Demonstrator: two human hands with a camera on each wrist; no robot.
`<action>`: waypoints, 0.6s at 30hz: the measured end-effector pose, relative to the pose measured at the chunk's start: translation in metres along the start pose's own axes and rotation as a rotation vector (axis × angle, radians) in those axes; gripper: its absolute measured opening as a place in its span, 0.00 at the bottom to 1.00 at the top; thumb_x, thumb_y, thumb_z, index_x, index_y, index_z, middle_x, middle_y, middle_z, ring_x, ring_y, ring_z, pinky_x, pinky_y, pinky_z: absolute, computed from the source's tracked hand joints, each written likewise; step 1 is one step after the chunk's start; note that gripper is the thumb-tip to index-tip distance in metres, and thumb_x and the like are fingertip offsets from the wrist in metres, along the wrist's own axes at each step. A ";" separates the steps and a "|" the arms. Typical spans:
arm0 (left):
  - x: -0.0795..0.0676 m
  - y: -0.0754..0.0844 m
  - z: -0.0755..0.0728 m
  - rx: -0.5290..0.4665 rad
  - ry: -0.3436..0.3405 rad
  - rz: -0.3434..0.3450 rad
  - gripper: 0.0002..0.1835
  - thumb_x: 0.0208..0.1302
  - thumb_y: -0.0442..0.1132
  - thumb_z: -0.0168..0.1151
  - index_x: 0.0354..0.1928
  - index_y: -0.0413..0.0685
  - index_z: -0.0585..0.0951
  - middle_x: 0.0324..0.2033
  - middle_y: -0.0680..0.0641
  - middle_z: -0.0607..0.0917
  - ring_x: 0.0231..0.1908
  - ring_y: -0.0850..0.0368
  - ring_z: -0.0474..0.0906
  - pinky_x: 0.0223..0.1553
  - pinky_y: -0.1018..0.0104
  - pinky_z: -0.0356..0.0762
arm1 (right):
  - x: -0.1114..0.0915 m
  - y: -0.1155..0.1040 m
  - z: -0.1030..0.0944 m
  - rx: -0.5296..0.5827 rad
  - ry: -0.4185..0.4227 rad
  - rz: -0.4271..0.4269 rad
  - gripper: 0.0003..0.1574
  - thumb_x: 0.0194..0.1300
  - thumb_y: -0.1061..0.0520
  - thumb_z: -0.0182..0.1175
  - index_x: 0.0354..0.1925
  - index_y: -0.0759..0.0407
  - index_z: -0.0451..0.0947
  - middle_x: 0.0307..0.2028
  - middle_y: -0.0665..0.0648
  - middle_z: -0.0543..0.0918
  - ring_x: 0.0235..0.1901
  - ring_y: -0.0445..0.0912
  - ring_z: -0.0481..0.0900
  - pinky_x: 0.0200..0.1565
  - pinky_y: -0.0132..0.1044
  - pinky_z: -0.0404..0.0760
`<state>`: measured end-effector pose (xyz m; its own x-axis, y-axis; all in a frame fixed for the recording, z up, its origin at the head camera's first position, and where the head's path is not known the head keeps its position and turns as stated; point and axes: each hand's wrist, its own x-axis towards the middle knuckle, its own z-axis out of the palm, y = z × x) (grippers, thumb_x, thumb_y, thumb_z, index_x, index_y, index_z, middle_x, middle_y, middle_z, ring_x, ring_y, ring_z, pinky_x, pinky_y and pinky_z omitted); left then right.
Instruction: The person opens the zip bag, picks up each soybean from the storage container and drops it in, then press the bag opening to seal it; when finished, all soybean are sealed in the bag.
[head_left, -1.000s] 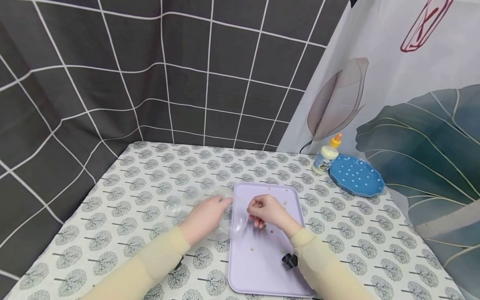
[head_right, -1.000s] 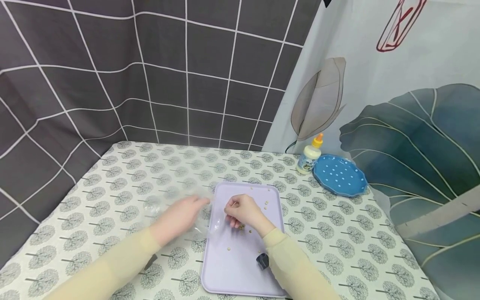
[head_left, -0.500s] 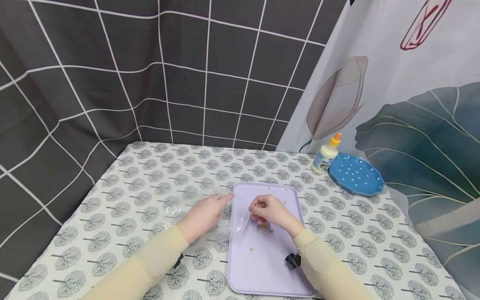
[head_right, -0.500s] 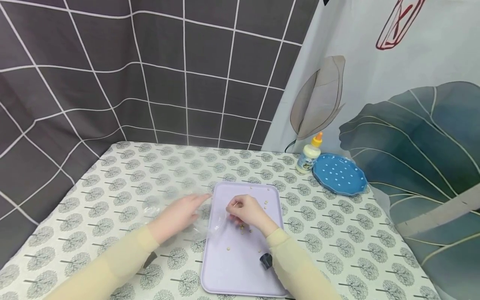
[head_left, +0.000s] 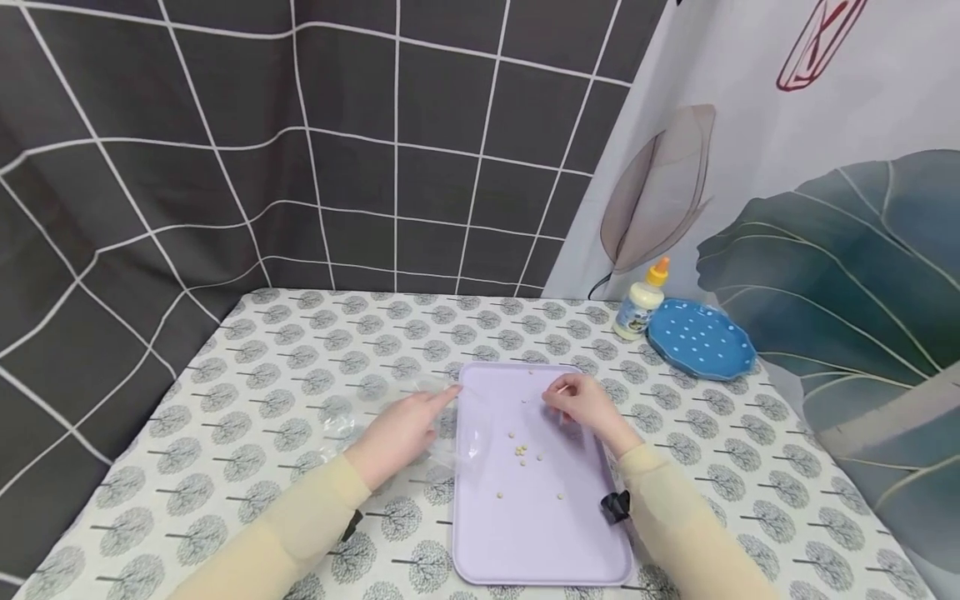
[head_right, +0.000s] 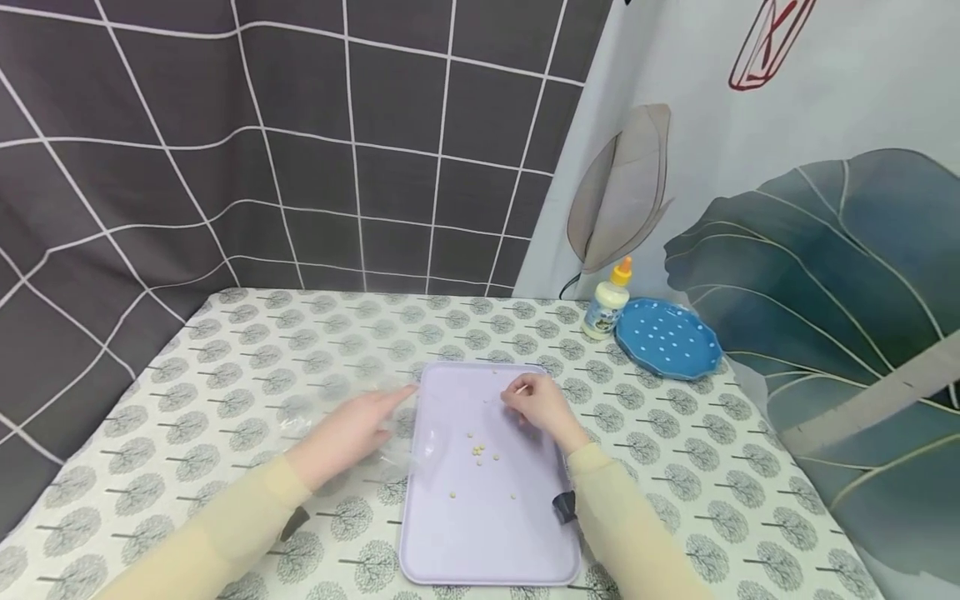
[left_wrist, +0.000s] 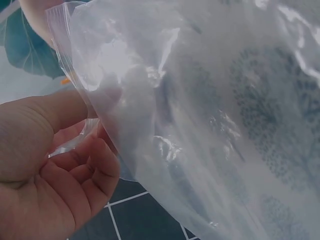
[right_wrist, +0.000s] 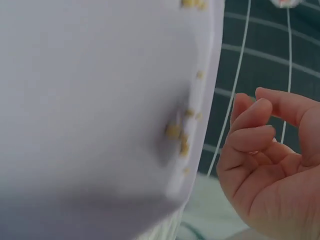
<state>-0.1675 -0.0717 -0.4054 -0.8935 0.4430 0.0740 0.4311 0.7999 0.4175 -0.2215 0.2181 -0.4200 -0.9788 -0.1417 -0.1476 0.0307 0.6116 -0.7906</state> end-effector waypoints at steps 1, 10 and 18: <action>0.000 0.000 0.000 0.000 0.001 0.003 0.39 0.55 0.31 0.66 0.70 0.50 0.63 0.58 0.41 0.77 0.54 0.47 0.77 0.56 0.57 0.75 | -0.001 0.003 -0.004 -0.017 -0.001 0.003 0.11 0.60 0.58 0.63 0.37 0.66 0.78 0.26 0.59 0.82 0.18 0.42 0.74 0.22 0.32 0.75; -0.003 -0.002 -0.004 0.006 0.002 0.006 0.41 0.54 0.32 0.68 0.70 0.50 0.62 0.54 0.42 0.80 0.48 0.48 0.80 0.52 0.59 0.78 | -0.020 0.015 -0.023 -0.221 -0.091 0.064 0.10 0.52 0.58 0.69 0.30 0.62 0.78 0.20 0.55 0.78 0.16 0.42 0.74 0.19 0.32 0.75; -0.004 -0.002 -0.007 0.032 -0.004 0.002 0.43 0.52 0.33 0.69 0.71 0.50 0.62 0.33 0.49 0.83 0.30 0.60 0.76 0.39 0.67 0.79 | -0.027 0.014 -0.020 -0.316 -0.119 0.071 0.09 0.49 0.63 0.69 0.27 0.61 0.76 0.17 0.53 0.76 0.15 0.41 0.71 0.19 0.32 0.72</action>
<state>-0.1660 -0.0780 -0.3999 -0.8923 0.4458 0.0712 0.4365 0.8118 0.3879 -0.1985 0.2456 -0.4151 -0.9456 -0.1683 -0.2786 0.0157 0.8314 -0.5555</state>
